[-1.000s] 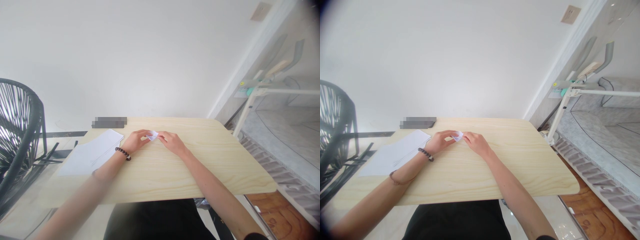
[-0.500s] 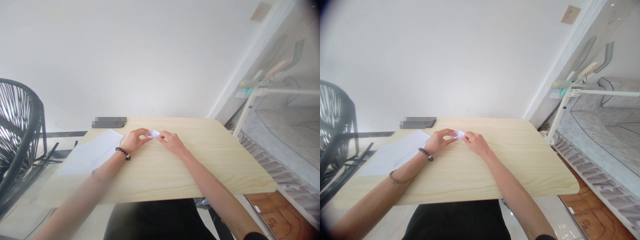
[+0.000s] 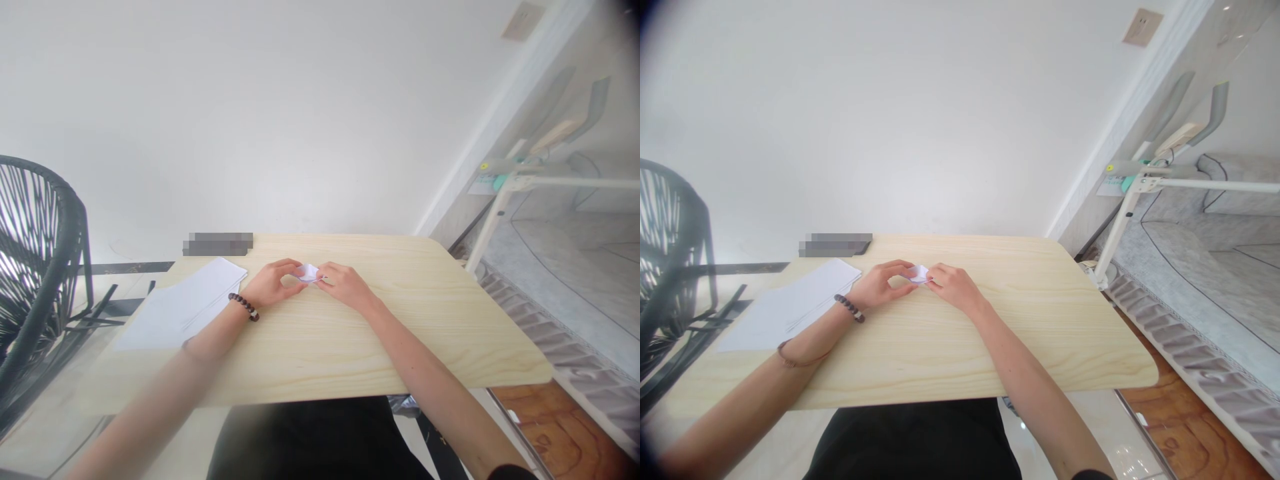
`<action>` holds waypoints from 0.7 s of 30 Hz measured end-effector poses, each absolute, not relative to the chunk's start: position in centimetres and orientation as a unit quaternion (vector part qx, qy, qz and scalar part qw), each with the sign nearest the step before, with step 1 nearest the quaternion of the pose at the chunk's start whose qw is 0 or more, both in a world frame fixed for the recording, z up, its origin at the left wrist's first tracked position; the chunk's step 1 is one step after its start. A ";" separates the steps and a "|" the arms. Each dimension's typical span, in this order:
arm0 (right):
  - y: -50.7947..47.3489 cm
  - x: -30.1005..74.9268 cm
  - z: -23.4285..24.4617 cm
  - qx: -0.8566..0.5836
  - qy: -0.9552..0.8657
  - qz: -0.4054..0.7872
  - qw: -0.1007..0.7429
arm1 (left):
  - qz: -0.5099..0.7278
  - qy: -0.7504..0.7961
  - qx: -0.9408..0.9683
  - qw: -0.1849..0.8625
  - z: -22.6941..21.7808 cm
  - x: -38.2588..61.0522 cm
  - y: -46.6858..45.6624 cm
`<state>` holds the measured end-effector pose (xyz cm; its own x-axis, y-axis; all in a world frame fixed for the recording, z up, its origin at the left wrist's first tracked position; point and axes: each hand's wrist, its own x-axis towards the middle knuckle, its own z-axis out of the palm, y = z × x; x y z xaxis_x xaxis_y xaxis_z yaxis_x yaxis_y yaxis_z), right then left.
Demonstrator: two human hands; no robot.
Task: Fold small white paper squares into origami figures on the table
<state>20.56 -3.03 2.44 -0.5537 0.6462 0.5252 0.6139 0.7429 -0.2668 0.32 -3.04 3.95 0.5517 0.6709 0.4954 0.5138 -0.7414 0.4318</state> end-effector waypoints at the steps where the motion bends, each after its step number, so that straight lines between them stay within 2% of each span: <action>1: -3.0 20.5 2.4 -0.358 -0.883 0.023 0.303 | 0.329 0.342 0.872 0.122 4.0 0.4 -3.1; 9: -3.1 20.4 2.4 -0.359 -0.892 0.012 0.274 | 0.315 0.358 0.866 0.148 3.8 0.4 -3.0; 21: -3.0 20.4 2.2 -0.360 -0.892 0.013 0.274 | 0.275 0.357 0.888 0.097 4.0 0.4 -3.2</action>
